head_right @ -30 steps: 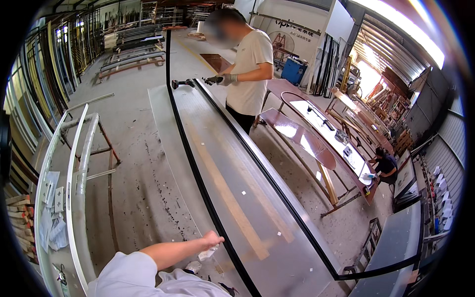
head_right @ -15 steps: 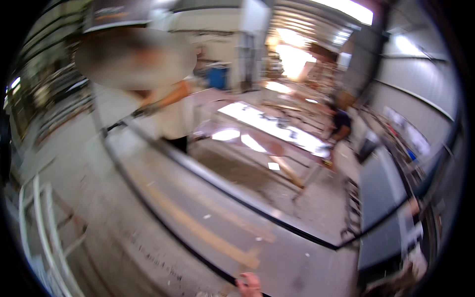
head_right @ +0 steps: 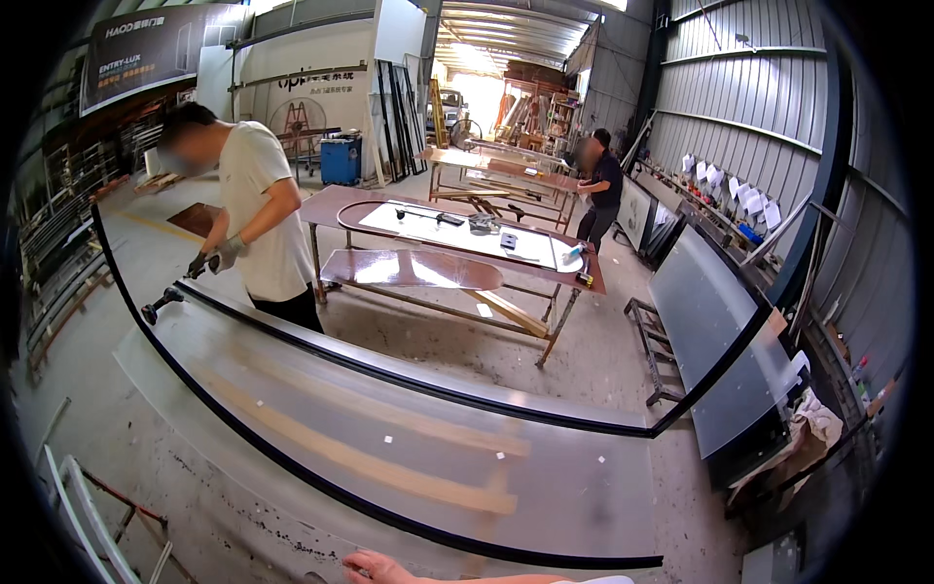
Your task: The person assembles a large window frame by positioning a glass pane, applying a black rubber seal along the edges, and using a caulking gun to apply sealant.
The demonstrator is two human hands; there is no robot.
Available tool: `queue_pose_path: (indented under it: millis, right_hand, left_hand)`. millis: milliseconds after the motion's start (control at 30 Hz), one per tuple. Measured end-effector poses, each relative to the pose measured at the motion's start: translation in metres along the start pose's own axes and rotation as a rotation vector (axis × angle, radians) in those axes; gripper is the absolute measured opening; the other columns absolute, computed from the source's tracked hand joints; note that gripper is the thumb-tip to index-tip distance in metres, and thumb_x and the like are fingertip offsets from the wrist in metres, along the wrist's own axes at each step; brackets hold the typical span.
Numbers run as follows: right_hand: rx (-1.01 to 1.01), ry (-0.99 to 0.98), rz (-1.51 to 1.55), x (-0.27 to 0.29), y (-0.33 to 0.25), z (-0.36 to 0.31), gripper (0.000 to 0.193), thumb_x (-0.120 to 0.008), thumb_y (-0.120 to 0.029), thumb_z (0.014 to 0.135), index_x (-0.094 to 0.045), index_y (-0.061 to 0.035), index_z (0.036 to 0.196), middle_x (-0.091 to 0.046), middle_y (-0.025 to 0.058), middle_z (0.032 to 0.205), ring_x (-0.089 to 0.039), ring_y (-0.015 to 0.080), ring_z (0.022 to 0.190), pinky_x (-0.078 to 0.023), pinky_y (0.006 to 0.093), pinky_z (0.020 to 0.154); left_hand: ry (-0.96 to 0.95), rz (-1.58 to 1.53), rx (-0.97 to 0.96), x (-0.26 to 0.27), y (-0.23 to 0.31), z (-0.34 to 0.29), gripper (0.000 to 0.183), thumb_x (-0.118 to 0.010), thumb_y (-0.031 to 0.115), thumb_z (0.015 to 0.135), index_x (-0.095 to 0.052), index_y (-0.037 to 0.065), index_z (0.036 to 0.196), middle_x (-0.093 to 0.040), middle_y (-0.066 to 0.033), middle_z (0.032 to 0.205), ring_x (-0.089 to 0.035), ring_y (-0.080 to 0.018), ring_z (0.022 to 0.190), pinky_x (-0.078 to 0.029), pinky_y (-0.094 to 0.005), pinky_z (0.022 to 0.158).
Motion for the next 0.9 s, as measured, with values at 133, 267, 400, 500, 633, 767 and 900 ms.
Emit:
queue_pose_path:
  millis: [133,267,400,500,633,767,900]
  right_hand:
    - [-0.139,-0.166,0.284,-0.069,-0.013,0.038,0.033,-0.060,-0.034,0.092,-0.063,-0.0034,0.105,-0.067,0.0110,0.097,-0.063,0.0294,0.091,-0.051,0.0429,0.079]
    - [-0.591,-0.399,1.040,-0.139,-0.043,0.093,0.051,-0.047,-0.054,0.094,-0.063,-0.0087,0.110,-0.067,0.0085,0.104,-0.062,0.0273,0.100,-0.049,0.0429,0.088]
    - [-0.872,-0.333,1.577,-0.209,-0.096,0.147,0.064,-0.035,-0.067,0.092,-0.063,-0.0106,0.106,-0.067,0.0087,0.102,-0.061,0.0267,0.097,-0.048,0.0437,0.089]
    - [-0.814,-0.262,1.694,-0.251,-0.110,0.180,0.062,-0.038,-0.066,0.092,-0.064,-0.0099,0.102,-0.067,0.0096,0.098,-0.062,0.0255,0.095,-0.048,0.0421,0.089]
    - [-0.774,-0.116,1.630,-0.266,-0.138,0.233,0.059,-0.040,-0.061,0.094,-0.063,-0.0072,0.100,-0.067,0.0117,0.096,-0.062,0.0266,0.095,-0.050,0.0404,0.088]
    - [-0.822,-0.061,1.522,-0.272,-0.159,0.282,0.058,-0.038,-0.057,0.097,-0.059,-0.0048,0.112,-0.067,0.0100,0.095,-0.063,0.0237,0.089,-0.051,0.0362,0.083]
    - [-0.755,-0.275,1.842,-0.326,-0.096,0.331,0.039,-0.050,-0.039,0.097,-0.058,-0.0062,0.117,-0.064,0.0095,0.108,-0.060,0.0209,0.095,-0.049,0.0340,0.083]
  left_hand:
    - [0.046,-0.126,-0.052,0.038,0.083,0.052,0.019,-0.049,-0.001,0.085,-0.066,-0.003,0.093,-0.065,-0.0088,0.080,-0.060,-0.0160,0.074,-0.050,-0.0287,0.066]
    - [0.138,0.172,-0.515,0.096,0.061,0.133,0.018,-0.051,0.004,0.086,-0.066,-0.003,0.092,-0.063,-0.0059,0.074,-0.060,-0.0146,0.067,-0.048,-0.0291,0.059]
    - [0.140,-0.093,-0.337,0.137,0.143,0.132,0.022,-0.053,0.012,0.088,-0.066,0.000,0.101,-0.065,-0.0086,0.075,-0.061,-0.0179,0.067,-0.049,-0.0317,0.060]
    - [0.200,0.178,-0.575,0.180,0.175,0.132,0.027,-0.052,0.014,0.088,-0.065,0.001,0.108,-0.067,-0.0170,0.090,-0.064,-0.0304,0.078,-0.051,-0.0383,0.069]
    - [0.330,0.450,-0.732,0.209,0.191,0.145,0.031,-0.049,0.011,0.087,-0.062,-0.001,0.112,-0.066,-0.0205,0.095,-0.061,-0.0400,0.090,-0.050,-0.0457,0.083]
    - [0.430,0.623,-0.876,0.239,0.207,0.173,0.034,-0.052,0.012,0.082,-0.062,-0.001,0.112,-0.063,-0.0224,0.103,-0.057,-0.0412,0.103,-0.041,-0.0510,0.096]
    - [0.631,0.818,-1.033,0.282,0.258,0.208,0.031,-0.053,0.011,0.082,-0.060,-0.006,0.107,-0.062,-0.0237,0.097,-0.057,-0.0419,0.092,-0.044,-0.0502,0.088]
Point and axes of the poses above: each hand's wrist, its own z-axis towards the middle knuckle, its own x-axis out of the back of the hand, y = z × x, the point moved 2 cm from there along z, towards the middle knuckle
